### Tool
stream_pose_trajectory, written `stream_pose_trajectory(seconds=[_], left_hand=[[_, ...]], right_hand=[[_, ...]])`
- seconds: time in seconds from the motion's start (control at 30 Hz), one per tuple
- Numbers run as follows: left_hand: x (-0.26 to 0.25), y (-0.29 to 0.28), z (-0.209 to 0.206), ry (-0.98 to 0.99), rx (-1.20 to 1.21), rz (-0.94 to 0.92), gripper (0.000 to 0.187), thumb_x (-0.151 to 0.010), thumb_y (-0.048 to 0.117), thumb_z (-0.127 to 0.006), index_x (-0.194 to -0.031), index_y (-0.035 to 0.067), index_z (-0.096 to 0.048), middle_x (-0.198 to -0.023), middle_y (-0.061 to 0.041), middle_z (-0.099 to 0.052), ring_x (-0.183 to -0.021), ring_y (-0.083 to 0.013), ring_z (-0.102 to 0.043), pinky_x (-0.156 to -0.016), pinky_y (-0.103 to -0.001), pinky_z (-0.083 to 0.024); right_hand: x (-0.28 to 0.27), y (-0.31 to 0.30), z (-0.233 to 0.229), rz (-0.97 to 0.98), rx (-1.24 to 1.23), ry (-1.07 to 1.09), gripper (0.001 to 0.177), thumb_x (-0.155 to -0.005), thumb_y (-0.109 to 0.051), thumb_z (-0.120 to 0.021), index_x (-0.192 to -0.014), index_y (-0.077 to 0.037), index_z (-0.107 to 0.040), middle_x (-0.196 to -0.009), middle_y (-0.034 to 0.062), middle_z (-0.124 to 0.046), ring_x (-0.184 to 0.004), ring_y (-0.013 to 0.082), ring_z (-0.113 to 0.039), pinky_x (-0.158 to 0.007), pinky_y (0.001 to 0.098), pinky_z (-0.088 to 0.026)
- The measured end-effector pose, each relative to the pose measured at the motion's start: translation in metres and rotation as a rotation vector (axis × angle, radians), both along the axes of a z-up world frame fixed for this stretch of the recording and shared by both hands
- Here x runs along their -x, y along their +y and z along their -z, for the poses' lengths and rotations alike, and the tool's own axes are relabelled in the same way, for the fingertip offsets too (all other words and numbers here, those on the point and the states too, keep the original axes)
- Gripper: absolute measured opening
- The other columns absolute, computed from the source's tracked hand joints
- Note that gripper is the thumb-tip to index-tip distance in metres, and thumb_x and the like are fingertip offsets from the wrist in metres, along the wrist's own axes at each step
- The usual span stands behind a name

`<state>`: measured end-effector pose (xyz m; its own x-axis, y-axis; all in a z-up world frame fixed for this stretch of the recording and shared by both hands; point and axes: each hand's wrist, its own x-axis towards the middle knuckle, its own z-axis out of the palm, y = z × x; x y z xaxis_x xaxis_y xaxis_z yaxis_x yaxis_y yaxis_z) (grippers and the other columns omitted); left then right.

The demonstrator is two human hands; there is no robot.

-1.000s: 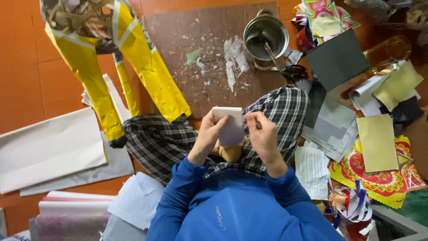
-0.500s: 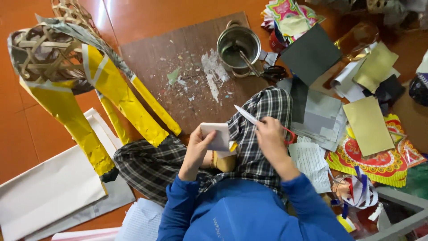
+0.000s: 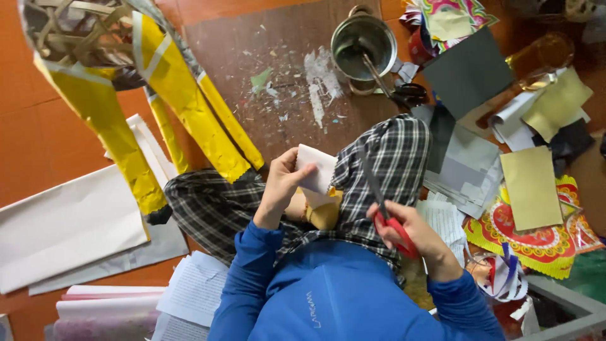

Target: Applying paper and tape to a giraffe sculpture frame

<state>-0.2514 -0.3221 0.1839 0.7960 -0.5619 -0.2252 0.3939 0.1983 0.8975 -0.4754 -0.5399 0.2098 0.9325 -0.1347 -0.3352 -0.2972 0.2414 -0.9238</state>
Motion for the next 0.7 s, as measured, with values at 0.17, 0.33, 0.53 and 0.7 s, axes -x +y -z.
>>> stream_pose_trajectory(seconds=[0.17,0.33,0.53,0.7], left_hand=[[-0.003,0.005,-0.004,-0.02,0.039,0.001,0.035,-0.082,0.009,-0.085,-0.112,0.0,-0.07,-0.086,-0.009,-0.073,-0.078,-0.014,-0.069,-0.071,-0.031,-0.06],[-0.006,0.011,-0.009,-0.023,0.065,-0.025,0.035,-0.083,0.007,-0.084,-0.114,0.0,-0.069,-0.087,-0.009,-0.072,-0.079,-0.0137,-0.069,-0.071,-0.031,-0.06],[-0.007,0.014,-0.038,-0.157,0.015,0.045,0.033,-0.083,0.008,-0.085,-0.112,0.002,-0.07,-0.086,-0.008,-0.072,-0.08,-0.0109,-0.064,-0.072,-0.029,-0.058],[0.001,0.014,-0.066,-0.37,-0.098,0.438,0.035,-0.086,0.015,-0.081,-0.117,0.003,-0.07,-0.088,-0.014,-0.073,-0.086,-0.0169,-0.059,-0.076,-0.038,-0.055]], right_hand=[[0.002,-0.001,0.002,-0.39,-0.094,-0.082,0.094,-0.071,-0.077,-0.072,-0.122,0.002,-0.059,-0.079,0.0135,-0.061,-0.051,0.0161,-0.062,-0.046,0.028,-0.047],[0.001,0.001,0.0,-0.407,-0.089,-0.061,0.098,-0.07,-0.081,-0.068,-0.124,0.0,-0.06,-0.076,0.0124,-0.06,-0.052,0.016,-0.059,-0.047,0.0274,-0.047],[-0.007,0.001,-0.015,-0.448,-0.116,-0.057,0.095,-0.075,-0.081,-0.064,-0.123,0.001,-0.058,-0.076,0.0123,-0.062,-0.051,0.016,-0.06,-0.048,0.0286,-0.049],[-0.026,0.01,-0.046,-0.611,-0.324,-0.153,0.102,-0.085,-0.087,-0.049,-0.134,0.002,-0.047,-0.102,0.0203,-0.072,-0.076,0.0205,-0.074,-0.062,0.0322,-0.058]])
